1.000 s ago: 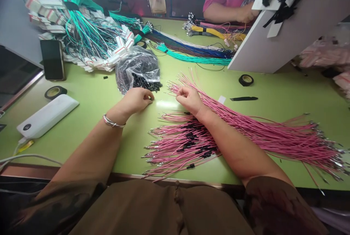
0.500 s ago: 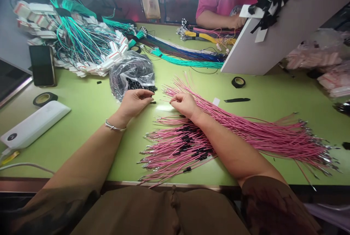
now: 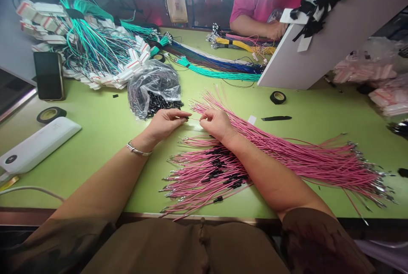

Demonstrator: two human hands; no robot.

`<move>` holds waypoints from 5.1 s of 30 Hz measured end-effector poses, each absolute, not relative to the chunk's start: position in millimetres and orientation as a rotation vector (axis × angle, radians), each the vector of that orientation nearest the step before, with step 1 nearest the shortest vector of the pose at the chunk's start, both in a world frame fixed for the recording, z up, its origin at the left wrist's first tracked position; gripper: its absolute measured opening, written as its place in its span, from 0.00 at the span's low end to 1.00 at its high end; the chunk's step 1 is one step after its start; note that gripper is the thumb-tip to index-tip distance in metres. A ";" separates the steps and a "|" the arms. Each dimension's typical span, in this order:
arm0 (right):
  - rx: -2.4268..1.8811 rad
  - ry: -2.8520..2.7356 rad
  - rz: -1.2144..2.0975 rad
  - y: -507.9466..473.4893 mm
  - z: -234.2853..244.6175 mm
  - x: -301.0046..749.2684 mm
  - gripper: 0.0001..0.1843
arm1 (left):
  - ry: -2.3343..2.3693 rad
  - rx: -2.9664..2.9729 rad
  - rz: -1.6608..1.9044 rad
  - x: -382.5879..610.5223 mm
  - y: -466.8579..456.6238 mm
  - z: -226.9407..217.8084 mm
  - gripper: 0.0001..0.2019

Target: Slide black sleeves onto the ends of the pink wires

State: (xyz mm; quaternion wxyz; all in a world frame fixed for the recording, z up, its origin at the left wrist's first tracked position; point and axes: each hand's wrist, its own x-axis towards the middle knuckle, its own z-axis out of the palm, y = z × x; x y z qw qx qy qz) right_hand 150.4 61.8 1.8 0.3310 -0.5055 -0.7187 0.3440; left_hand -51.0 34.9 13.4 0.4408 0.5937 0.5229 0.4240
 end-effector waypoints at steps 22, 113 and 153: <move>-1.265 -1.539 1.316 66.9 14.9 155.4 0.17 | 1.301 1.767 0.829 -27.2 27.3 5.5 0.05; -1.707 -2.389 0.415 85.0 40.3 171.5 0.06 | 1.382 2.116 0.658 -23.4 25.0 11.1 0.08; -1.893 -2.319 0.476 71.1 40.4 184.8 0.08 | 1.071 2.300 0.253 -17.0 5.5 33.3 0.13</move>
